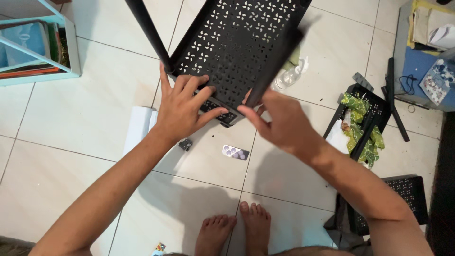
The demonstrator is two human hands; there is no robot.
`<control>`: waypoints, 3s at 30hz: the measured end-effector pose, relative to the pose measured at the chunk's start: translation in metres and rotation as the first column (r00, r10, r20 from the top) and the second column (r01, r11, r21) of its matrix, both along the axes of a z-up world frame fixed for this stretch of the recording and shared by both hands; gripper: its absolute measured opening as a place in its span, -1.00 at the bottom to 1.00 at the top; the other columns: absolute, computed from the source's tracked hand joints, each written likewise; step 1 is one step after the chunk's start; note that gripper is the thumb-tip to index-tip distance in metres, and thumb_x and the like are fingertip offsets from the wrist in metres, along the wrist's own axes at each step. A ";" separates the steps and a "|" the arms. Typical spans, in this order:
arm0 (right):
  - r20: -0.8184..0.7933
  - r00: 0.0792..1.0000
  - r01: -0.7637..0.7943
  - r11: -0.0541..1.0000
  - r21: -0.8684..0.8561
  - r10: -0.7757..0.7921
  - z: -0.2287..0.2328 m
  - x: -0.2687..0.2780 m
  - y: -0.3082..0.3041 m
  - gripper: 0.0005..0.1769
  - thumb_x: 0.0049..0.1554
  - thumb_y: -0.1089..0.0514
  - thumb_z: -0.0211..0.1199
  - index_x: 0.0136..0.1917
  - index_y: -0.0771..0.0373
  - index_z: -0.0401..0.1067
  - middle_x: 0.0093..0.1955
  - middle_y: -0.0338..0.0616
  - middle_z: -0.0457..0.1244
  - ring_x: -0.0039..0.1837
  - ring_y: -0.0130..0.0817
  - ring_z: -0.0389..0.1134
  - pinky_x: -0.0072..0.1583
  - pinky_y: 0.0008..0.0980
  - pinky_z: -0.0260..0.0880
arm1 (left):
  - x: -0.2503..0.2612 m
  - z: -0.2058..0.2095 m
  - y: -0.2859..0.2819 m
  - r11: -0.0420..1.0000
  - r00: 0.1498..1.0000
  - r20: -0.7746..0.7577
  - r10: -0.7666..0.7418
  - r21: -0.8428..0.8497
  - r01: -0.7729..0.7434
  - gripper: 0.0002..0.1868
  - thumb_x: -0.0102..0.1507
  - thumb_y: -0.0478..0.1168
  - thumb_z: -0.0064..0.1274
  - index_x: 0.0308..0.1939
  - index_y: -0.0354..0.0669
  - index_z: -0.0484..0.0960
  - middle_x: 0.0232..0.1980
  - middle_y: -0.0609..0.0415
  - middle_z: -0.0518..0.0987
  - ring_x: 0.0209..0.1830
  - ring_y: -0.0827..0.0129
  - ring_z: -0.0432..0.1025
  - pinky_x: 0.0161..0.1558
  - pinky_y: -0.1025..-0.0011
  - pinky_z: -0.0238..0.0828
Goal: The person assembles a black plastic storage rack by inserting legs into a perforated tray and stacking additional trays. They use a spray bottle and cloth to clean the components before assembly.
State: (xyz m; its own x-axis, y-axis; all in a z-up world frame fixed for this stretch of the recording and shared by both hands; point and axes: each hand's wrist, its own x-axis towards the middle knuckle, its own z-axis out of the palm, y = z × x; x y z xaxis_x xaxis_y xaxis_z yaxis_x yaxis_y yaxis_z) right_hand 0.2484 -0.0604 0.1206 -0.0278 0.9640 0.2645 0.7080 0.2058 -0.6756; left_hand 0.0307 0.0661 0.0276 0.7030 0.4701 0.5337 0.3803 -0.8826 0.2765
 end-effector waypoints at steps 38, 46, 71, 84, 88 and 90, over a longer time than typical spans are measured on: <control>0.151 0.989 -0.051 0.950 0.307 0.004 -0.068 0.022 -0.016 -0.37 0.13 0.04 0.39 0.35 0.37 0.26 0.33 0.13 0.23 0.40 0.12 0.23 0.40 0.02 0.17 | 0.093 0.122 -0.037 0.385 0.593 0.793 -0.142 -0.507 0.771 -0.33 0.45 0.37 -0.14 -0.20 -0.23 0.26 -0.43 0.20 0.23 -0.51 0.61 0.10 -0.45 0.60 0.01; 0.044 0.823 0.549 0.814 0.187 -0.566 -0.164 0.145 -0.093 -0.42 0.21 0.16 0.32 0.42 0.33 0.22 0.38 0.12 0.18 0.39 0.03 0.25 0.39 -0.13 0.27 | 0.048 0.039 -0.063 0.956 0.926 0.378 0.003 -0.272 0.108 -0.57 0.36 -0.23 0.22 0.09 -0.38 0.31 0.07 -0.12 0.35 0.05 0.05 0.29 0.17 0.21 0.24; 0.495 0.553 0.805 0.276 -0.526 -0.670 -0.304 0.377 -0.208 -0.41 0.21 -0.21 0.30 -0.13 0.46 0.54 -0.10 0.30 0.37 0.00 0.17 0.41 0.09 0.02 0.39 | 0.127 -0.180 -0.097 0.858 0.255 -0.819 -0.513 -0.499 0.124 -0.17 0.33 0.09 -0.07 0.61 0.18 -0.08 0.70 0.02 -0.33 0.68 0.04 -0.41 0.56 -0.07 -0.45; 0.072 -0.129 0.964 -0.142 -0.224 -0.989 -0.253 0.310 -0.245 -0.58 0.30 0.03 0.15 0.36 0.22 0.28 -0.02 0.05 0.38 0.06 -0.04 0.42 0.14 -0.03 0.36 | 0.130 -0.175 -0.091 0.838 0.323 -0.777 -0.541 -0.532 0.125 -0.12 0.25 0.13 0.03 0.58 0.22 -0.04 0.65 -0.01 -0.16 0.66 0.12 -0.29 0.54 -0.06 -0.37; 0.180 -0.456 0.890 -0.445 0.101 -0.871 -0.270 0.291 -0.340 -0.54 0.17 0.09 0.24 0.28 0.29 0.27 0.25 0.06 0.27 0.31 0.03 0.28 0.29 -0.04 0.32 | 0.155 -0.156 -0.110 0.717 0.636 -0.443 -0.631 -0.646 0.262 -0.28 0.22 -0.09 0.14 0.45 -0.01 0.27 0.42 -0.10 0.36 0.44 -0.01 0.20 0.41 0.01 0.14; 0.240 -0.585 0.802 -0.597 0.026 -0.775 -0.287 0.278 -0.392 -0.43 0.11 0.08 0.26 0.33 0.32 0.23 0.34 0.07 0.21 0.37 0.06 0.23 0.30 -0.01 0.29 | 0.181 -0.150 -0.133 0.561 0.688 -0.195 -0.699 -0.746 0.359 -0.37 0.24 -0.18 0.13 0.39 -0.11 0.34 0.32 -0.15 0.44 0.30 0.01 0.36 0.28 0.10 0.29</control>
State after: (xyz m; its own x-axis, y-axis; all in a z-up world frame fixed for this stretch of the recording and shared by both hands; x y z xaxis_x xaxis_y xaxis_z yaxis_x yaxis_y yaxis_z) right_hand 0.5267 -0.4524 -0.1661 0.8216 -0.4995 0.2746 -0.3327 -0.8115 -0.4804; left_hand 0.2117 -0.0674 -0.1229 0.9890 0.0091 -0.1479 0.1196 -0.6379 0.7607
